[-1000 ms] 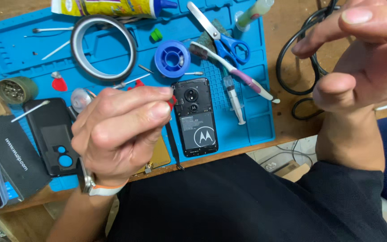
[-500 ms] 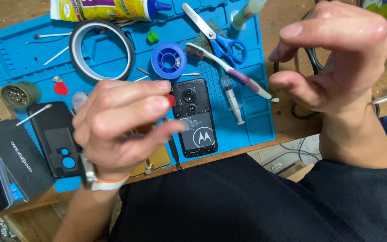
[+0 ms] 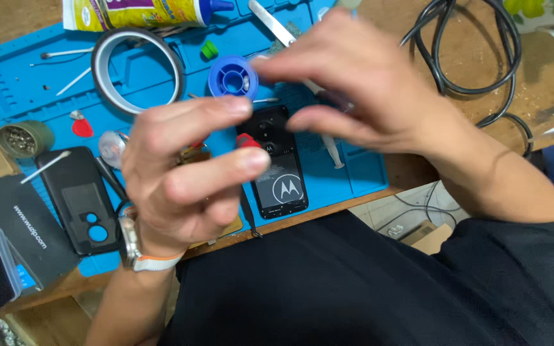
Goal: The person uses a screwdriver to remove screws from the back of a disassembled Motorola smartphone. They then use a red plastic prying tool to lift and separate the phone's back cover from the main body. Finally, the person holds the separated back cover and inspects the phone's internal components.
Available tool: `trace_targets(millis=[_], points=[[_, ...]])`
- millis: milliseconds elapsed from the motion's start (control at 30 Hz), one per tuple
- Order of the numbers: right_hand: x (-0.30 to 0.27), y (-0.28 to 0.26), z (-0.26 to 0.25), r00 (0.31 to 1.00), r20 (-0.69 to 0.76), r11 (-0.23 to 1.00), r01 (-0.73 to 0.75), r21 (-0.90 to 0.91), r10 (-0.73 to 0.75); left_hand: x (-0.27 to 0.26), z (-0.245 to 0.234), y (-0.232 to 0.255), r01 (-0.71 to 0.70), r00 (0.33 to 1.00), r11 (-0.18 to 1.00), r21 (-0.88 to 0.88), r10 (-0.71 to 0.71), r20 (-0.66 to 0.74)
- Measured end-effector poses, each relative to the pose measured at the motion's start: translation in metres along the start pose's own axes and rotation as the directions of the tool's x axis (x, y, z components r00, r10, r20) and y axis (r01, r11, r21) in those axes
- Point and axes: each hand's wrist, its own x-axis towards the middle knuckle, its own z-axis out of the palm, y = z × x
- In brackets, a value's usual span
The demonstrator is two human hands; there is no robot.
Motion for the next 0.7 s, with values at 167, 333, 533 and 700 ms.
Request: trace_targets(millis=[167,333,533,700], points=[[0.033,-0.006,0.017,0.988,0.089,0.965,0.098,0.245,-0.123,-0.008,-0.011,-0.002,0.040,0.999,0.995,0.092,-0.037,-0.034],[0.051,-0.003,0.018,0.969,0.168,0.942,0.122,0.313,-0.182,-0.013,-0.015,-0.002,0.098,0.994,0.992,0.079,-0.093,-0.063],[0.051,-0.003,0.032,0.990,-0.066,0.985,0.128,0.114,-0.121,-0.015,-0.016,-0.002,0.095,0.995,0.990,0.107,-0.091,-0.044],[0.056,-0.007,0.014,0.964,0.193,0.961,0.134,0.243,-0.184,-0.015,-0.017,-0.003,0.088,0.995,0.984,0.153,-0.081,-0.051]])
